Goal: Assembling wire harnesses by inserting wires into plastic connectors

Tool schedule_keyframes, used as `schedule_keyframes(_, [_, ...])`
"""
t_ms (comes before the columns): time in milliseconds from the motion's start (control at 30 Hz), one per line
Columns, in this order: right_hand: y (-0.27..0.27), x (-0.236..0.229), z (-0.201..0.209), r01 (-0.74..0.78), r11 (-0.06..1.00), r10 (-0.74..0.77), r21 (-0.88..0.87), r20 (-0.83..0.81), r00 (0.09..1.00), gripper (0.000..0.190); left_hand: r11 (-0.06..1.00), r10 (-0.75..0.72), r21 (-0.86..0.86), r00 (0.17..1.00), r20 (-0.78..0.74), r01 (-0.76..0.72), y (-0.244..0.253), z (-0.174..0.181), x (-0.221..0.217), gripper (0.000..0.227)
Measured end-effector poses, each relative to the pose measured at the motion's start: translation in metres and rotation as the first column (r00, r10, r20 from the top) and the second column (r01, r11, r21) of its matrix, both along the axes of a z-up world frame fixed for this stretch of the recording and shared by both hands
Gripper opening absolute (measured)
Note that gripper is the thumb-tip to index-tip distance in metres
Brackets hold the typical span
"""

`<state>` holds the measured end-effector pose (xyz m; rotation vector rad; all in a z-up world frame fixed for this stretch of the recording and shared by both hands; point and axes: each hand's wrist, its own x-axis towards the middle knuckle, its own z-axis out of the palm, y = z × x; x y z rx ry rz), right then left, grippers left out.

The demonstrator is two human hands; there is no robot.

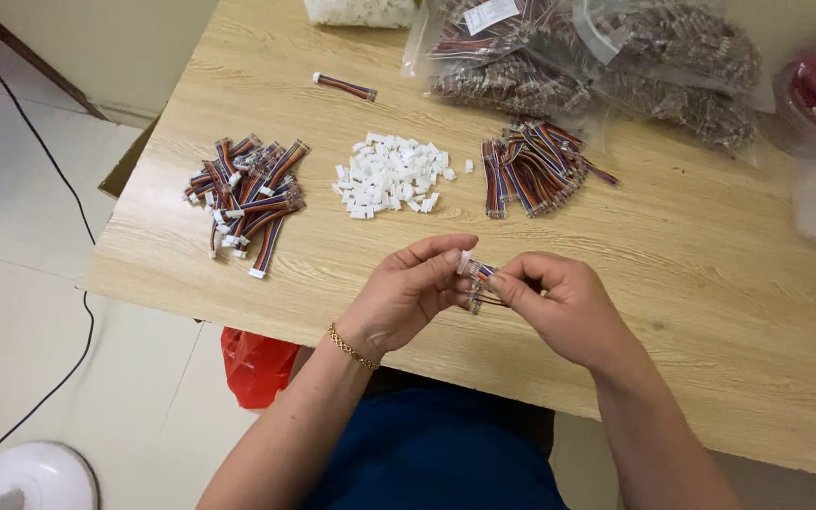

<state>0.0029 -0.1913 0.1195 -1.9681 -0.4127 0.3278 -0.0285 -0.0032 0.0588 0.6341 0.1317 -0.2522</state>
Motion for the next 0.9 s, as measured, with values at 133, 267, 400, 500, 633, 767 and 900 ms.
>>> schedule_keyframes(133, [-0.002,0.002,-0.007,-0.011,1.0,0.012,0.03,-0.05,0.999,0.016,1.0,-0.02,-0.004,1.0,0.008,0.02,0.001,-0.008,0.001,0.027])
schedule_keyframes(267, [0.0,0.002,-0.003,-0.016,1.0,0.018,0.023,-0.076,0.997,0.015,1.0,-0.022,0.007,1.0,-0.003,0.022,0.001,-0.009,0.001,0.025])
schedule_keyframes(400, [0.003,0.002,0.007,-0.023,1.0,0.022,-0.009,-0.085,0.996,0.016,1.0,-0.027,0.0,1.0,-0.008,0.027,-0.002,0.003,-0.003,0.026])
schedule_keyframes(500, [0.001,0.004,0.004,-0.033,0.999,0.03,-0.026,-0.086,0.996,0.015,1.0,-0.031,0.003,1.0,-0.004,0.031,-0.002,-0.001,-0.003,0.026])
schedule_keyframes(633, [0.001,0.003,0.007,-0.019,1.0,0.016,-0.022,-0.101,0.995,0.014,0.999,-0.024,0.021,1.0,-0.008,0.024,-0.001,0.001,-0.003,0.026])
schedule_keyframes(767, [0.002,0.002,0.009,-0.008,1.0,0.007,-0.01,-0.125,0.992,0.014,0.999,-0.024,0.032,1.0,-0.004,0.024,-0.001,0.009,-0.003,0.026])
schedule_keyframes(900, [-0.002,0.005,-0.001,-0.014,1.0,0.013,-0.006,-0.127,0.992,0.016,0.999,-0.022,0.032,1.0,-0.009,0.022,-0.001,0.004,-0.003,0.026])
